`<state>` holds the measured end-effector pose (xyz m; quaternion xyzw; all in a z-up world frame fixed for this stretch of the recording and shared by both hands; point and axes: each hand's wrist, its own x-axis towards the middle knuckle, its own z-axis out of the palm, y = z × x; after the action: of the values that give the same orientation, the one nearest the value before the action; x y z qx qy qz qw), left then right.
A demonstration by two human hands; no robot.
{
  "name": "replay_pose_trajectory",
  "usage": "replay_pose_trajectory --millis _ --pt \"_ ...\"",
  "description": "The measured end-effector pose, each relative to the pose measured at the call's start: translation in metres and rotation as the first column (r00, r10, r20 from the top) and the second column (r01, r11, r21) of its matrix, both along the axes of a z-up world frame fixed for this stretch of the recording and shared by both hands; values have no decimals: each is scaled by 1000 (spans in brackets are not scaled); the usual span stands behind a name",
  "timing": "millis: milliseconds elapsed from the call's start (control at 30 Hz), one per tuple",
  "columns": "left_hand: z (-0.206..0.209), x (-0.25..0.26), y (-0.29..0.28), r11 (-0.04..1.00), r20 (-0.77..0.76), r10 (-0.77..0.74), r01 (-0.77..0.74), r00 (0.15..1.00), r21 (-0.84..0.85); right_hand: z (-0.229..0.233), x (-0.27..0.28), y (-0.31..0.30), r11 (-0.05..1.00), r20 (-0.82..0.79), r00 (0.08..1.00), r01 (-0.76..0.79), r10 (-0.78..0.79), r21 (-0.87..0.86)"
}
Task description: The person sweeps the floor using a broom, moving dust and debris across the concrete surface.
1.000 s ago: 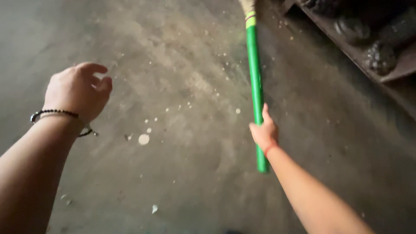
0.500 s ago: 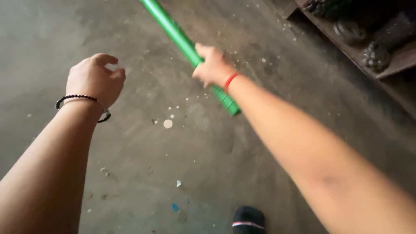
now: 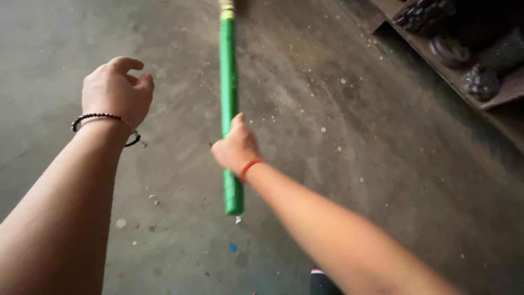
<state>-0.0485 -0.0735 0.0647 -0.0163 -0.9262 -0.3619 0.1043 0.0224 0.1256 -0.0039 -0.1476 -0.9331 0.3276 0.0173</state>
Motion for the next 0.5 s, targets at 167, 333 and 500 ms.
replay_pose_trajectory --millis 167,333,500 --pt "-1 -2 -7 999 -114 -8 3 993 -48 22 -34 -18 975 61 974 -216 219 -50" --pt "9 10 -6 999 8 21 -22 1000 29 75 -40 42 982 -78 982 -176 171 -69" --pt "7 10 -3 1000 -30 10 -11 1000 -25 51 -23 41 970 131 982 161 -138 -182"
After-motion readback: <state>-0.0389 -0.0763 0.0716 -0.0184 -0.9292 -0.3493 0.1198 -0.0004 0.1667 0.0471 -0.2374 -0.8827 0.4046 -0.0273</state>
